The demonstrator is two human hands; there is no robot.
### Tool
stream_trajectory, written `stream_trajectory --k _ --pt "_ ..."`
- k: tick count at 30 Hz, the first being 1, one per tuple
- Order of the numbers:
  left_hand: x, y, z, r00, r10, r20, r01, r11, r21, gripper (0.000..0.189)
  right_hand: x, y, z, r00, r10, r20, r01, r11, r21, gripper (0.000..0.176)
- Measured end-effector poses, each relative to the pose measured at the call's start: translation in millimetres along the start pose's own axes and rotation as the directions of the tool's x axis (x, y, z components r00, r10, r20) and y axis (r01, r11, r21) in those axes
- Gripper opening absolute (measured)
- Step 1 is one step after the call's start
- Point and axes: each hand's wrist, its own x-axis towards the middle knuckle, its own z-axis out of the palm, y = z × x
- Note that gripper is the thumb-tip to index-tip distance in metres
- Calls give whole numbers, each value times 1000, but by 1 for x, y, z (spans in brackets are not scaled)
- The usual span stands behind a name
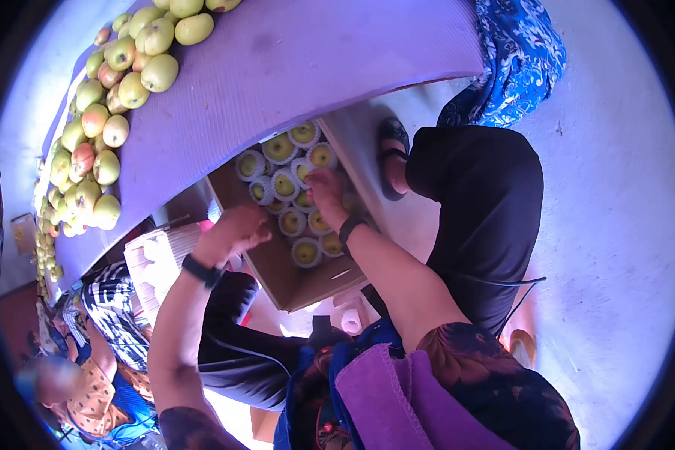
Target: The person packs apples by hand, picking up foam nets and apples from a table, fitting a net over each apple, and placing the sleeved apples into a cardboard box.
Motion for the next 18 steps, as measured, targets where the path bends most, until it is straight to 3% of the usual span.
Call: stream_trajectory --k 1,2,4,5,6,7,9,11,13,18 --pt "-11 18 -16 994 -35 99 34 999 11 36 4 -3 4 999 -40 36 39 999 28 14" --pt "-28 41 -33 999 -12 40 13 999 -35 38 10 -6 6 999 -40 31 39 998 44 14" --pt "-55 76 -50 1000 2 -11 -3 997 -83 40 27 -6 6 997 58 56 -43 970 -241 14" --pt "-64 88 -51 986 61 -157 -82 988 -132 38 43 5 2 996 66 60 -50 970 -240 14" --pt "-70 95 -53 946 108 -305 -166 971 -171 35 64 24 -4 995 -92 39 100 905 -414 16" --pt "-73 100 -57 948 100 -303 -160 971 -179 35 70 31 -7 967 -250 49 232 784 -576 19" --pt "-76 104 -61 968 26 -251 -106 945 -310 32 74 37 -15 966 -249 75 249 806 -537 20" --pt "-74 95 -60 972 -22 -232 -50 953 -300 32 75 33 -19 962 -256 95 268 822 -502 21" --pt "-74 83 -58 975 -76 -208 14 958 -287 32 71 29 -15 924 -365 115 343 657 -672 21" --pt "-84 60 -62 952 -219 -213 158 949 -271 32 60 16 -5 921 -385 66 305 603 -737 21"
